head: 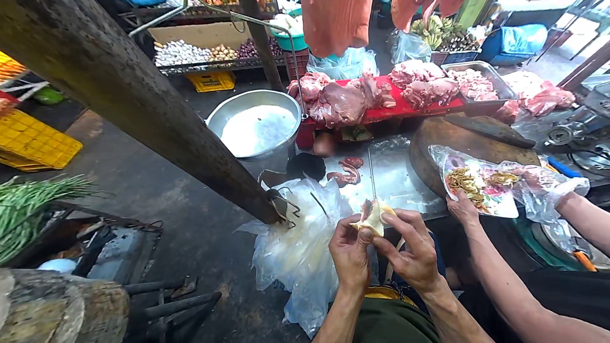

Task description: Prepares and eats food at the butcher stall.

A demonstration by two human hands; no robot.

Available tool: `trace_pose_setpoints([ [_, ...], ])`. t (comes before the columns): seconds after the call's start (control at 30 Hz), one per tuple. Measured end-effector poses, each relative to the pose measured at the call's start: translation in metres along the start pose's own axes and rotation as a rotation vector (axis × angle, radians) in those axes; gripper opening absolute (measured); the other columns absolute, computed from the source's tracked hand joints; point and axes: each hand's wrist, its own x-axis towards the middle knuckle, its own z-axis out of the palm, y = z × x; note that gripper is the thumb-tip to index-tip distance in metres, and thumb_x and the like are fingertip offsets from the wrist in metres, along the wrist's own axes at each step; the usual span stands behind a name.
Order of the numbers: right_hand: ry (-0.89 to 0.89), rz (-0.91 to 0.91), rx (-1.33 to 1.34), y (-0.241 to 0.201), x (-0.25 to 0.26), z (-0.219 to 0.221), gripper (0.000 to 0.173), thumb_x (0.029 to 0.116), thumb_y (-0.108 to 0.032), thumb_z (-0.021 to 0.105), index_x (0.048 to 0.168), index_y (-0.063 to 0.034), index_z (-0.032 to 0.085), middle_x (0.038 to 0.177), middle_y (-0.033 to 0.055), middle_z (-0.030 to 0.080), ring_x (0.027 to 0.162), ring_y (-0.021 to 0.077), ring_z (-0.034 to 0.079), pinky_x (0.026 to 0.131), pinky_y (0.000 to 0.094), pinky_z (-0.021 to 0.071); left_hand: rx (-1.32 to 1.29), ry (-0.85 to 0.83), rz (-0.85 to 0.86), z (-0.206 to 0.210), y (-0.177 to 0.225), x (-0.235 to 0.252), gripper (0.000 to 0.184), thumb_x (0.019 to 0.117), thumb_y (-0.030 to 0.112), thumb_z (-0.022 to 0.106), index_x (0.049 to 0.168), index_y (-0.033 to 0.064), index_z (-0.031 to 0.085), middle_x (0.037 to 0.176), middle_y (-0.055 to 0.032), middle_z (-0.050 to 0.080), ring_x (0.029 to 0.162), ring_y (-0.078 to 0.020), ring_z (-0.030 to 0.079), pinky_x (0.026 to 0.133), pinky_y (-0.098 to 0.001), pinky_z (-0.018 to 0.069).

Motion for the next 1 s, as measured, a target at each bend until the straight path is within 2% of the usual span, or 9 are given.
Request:
trace_pose_setpoints([
  [0.3, 0.08, 0.029, -0.016, -0.0017, 0.0013, 0.0022, 0.019, 0.0979, -0.015, 0.069, 0.114, -0.0057, 0.072, 0.112, 0.0075, 0.064, 0.109, 0.0105, 0.064, 0.094, 0.023, 0.0567, 0.026, 0.013, -0.002, -0.0011, -0.0038, -0.0013, 0.024, 0.0933, 0.018, 0.074, 0.108, 0.001, 0.066, 0.1, -0.0074, 0.073, 0.091, -0.0121, 0.071, 0.084, -0.0299, 0.0606],
  [0.57, 0.016, -0.004, -0.038, -0.0002, -0.0001, -0.003, 0.028, 0.0939, -0.024, 0.076, 0.117, -0.0088, 0.072, 0.116, 0.0071, 0.064, 0.111, 0.0114, 0.063, 0.094, 0.0246, 0.057, -0.071, 0.026, -0.063, -0.0004, -0.0035, -0.003, 0.031, 0.0876, 0.022, 0.08, 0.108, 0.0014, 0.068, 0.1, -0.0093, 0.073, 0.09, -0.0124, 0.071, 0.082, -0.0292, 0.0607],
  [0.67, -0.02, -0.036, -0.039, 0.0028, 0.0027, -0.0053, 0.028, 0.093, -0.022, 0.076, 0.118, -0.0099, 0.071, 0.118, 0.0076, 0.064, 0.112, 0.0123, 0.064, 0.095, 0.0258, 0.0573, -0.054, -0.013, -0.06, -0.0005, -0.0033, -0.0016, 0.038, 0.0841, 0.023, 0.084, 0.11, 0.0005, 0.067, 0.099, -0.0108, 0.073, 0.088, -0.0132, 0.072, 0.081, -0.0286, 0.0609],
  [0.77, -0.019, -0.043, -0.037, 0.0025, 0.0035, -0.0058, 0.022, 0.0956, -0.017, 0.073, 0.115, -0.008, 0.072, 0.117, 0.0086, 0.064, 0.111, 0.0131, 0.064, 0.095, 0.0262, 0.0574, -0.03, -0.01, -0.065, -0.0003, -0.0036, -0.0021, 0.036, 0.0849, 0.02, 0.083, 0.109, -0.0002, 0.068, 0.098, -0.0102, 0.072, 0.087, -0.0127, 0.071, 0.081, -0.0282, 0.0609],
  [0.9, 0.037, 0.025, -0.007, 0.0007, 0.0051, -0.0042, 0.015, 0.0984, -0.016, 0.069, 0.111, -0.0079, 0.073, 0.112, 0.0069, 0.065, 0.107, 0.0107, 0.065, 0.092, 0.0231, 0.0578, -0.055, 0.003, -0.089, -0.001, -0.0042, -0.0013, 0.031, 0.0875, 0.02, 0.08, 0.108, 0.0009, 0.068, 0.098, -0.0091, 0.073, 0.088, -0.0125, 0.071, 0.082, -0.0291, 0.0604],
  [1.0, 0.112, 0.131, 0.087, 0.0005, 0.0052, -0.0018, 0.014, 0.098, -0.014, 0.068, 0.108, -0.0075, 0.074, 0.11, 0.0059, 0.066, 0.104, 0.0117, 0.066, 0.087, 0.0242, 0.0596, -0.077, 0.027, -0.122, -0.0016, -0.0047, -0.0019, 0.026, 0.0888, 0.016, 0.079, 0.107, 0.0012, 0.068, 0.096, -0.0085, 0.073, 0.086, -0.0121, 0.071, 0.081, -0.0295, 0.0605],
])
